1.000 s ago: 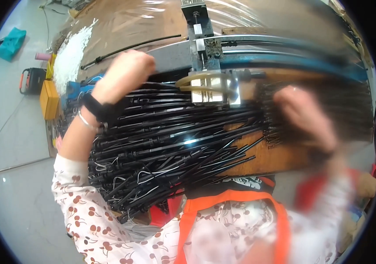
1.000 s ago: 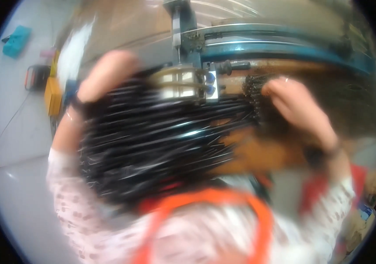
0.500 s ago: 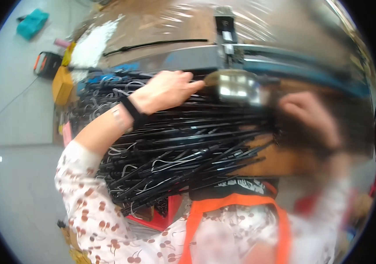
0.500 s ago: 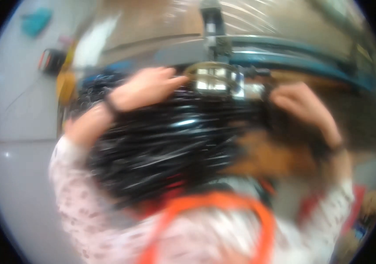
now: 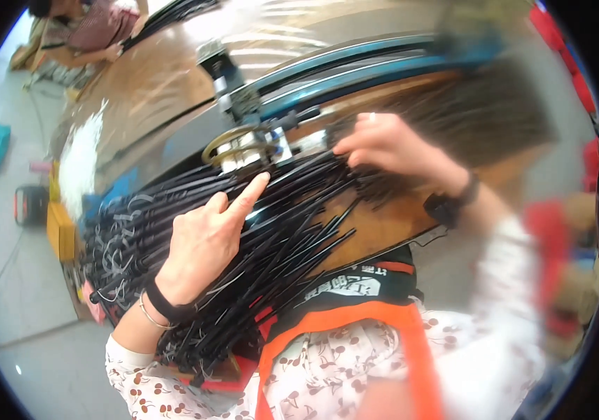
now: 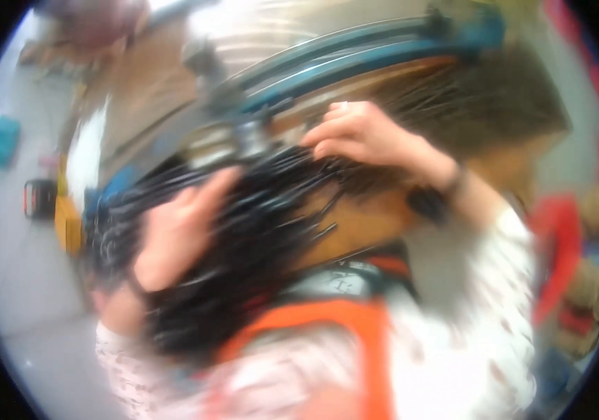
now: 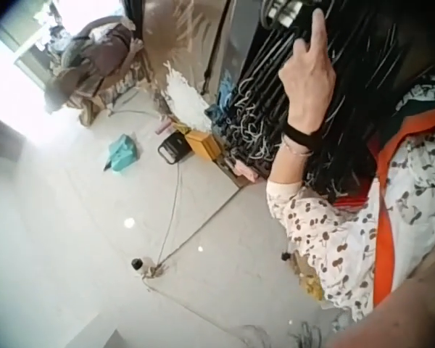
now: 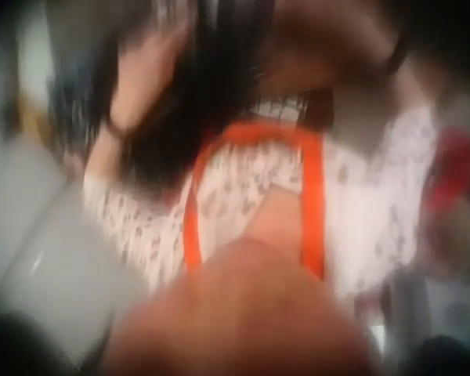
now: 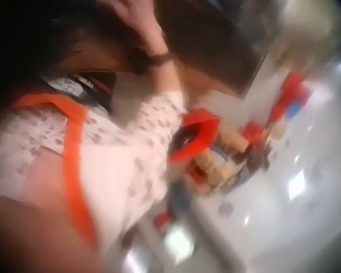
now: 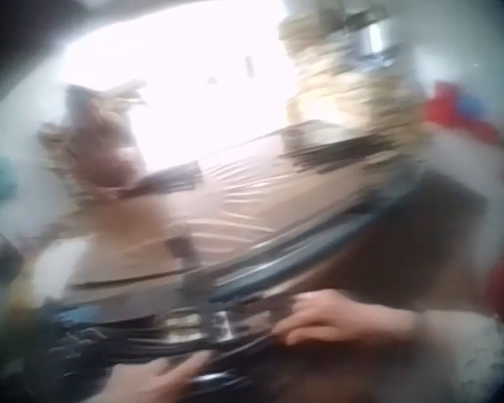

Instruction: Straightening and organizing long metal wires using a manual workbench jig.

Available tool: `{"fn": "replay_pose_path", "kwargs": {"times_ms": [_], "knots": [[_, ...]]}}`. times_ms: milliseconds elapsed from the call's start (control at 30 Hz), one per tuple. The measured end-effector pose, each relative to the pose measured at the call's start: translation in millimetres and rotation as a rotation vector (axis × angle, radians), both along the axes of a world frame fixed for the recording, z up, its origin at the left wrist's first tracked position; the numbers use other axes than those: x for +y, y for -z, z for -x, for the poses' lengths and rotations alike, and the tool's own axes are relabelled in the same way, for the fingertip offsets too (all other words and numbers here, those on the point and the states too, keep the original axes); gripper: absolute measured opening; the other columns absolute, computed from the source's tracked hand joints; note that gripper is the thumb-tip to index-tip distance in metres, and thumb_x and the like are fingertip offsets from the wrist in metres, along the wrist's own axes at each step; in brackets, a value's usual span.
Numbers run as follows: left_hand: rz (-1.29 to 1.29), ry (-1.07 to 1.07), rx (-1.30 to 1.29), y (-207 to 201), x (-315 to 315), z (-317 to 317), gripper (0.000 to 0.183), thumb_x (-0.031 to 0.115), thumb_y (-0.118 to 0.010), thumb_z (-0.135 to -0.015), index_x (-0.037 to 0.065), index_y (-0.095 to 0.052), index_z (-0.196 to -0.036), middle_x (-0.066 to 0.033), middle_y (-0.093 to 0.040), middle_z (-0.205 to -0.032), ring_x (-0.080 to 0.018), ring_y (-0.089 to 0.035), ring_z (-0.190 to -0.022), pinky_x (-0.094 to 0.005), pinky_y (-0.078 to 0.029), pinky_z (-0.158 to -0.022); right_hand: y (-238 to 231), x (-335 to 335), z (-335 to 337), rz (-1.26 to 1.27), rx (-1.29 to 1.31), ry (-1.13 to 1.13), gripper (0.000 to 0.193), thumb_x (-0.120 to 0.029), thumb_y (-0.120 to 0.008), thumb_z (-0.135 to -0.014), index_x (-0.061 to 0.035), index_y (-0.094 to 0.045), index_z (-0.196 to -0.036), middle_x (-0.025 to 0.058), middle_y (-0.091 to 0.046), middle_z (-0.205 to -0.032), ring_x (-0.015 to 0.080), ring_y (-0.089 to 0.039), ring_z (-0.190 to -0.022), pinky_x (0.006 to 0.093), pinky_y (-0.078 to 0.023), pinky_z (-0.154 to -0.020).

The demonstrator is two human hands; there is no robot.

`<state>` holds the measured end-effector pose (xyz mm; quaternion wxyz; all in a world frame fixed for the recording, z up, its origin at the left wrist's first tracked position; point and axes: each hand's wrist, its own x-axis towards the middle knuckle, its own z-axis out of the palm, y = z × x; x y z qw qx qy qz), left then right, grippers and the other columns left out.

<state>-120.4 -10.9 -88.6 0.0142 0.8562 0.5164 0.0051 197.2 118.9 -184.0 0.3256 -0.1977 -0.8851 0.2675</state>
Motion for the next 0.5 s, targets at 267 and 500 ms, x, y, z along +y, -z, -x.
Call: {"fn": "replay_pose_path", "kwargs": {"times_ms": [267, 500], "knots": [[-0.024, 0.155, -0.09, -2.6, 36.2, -88.7, 0.052, 0.012, -0.066, -0.092, 0.024, -0.055, -0.141, -0.0085, -0.052, -0.07, -0.0274, -0.059, -0.056, -0.0403, -0.047, -0.05, 1.5, -32.6, -64.1, 0.256, 0.19, 0.193, 0.029, -0.02, -0.066, -0.094, -0.003, -0.071, -0.116, 0.0066, -0.064, -0.074, 0.0215, -0.061, -0.07, 0.0333, -0.051, -0.068], [-0.038, 0.249, -0.11, -18.9, 54.7, -139.9, 0.03, 0.0, -0.06, -0.088, 0.006, -0.061, -0.118, -0.013, -0.057, -0.084, -0.0316, -0.062, -0.071, -0.0407, -0.049, -0.057, -14.7, -18.2, -86.2, -0.263, 0.166, 0.186, 0.057, 0.005, -0.067, -0.077, -0.0008, -0.061, -0.133, 0.0065, -0.068, -0.084, 0.0265, -0.063, -0.081, 0.0352, -0.054, -0.074]]}}
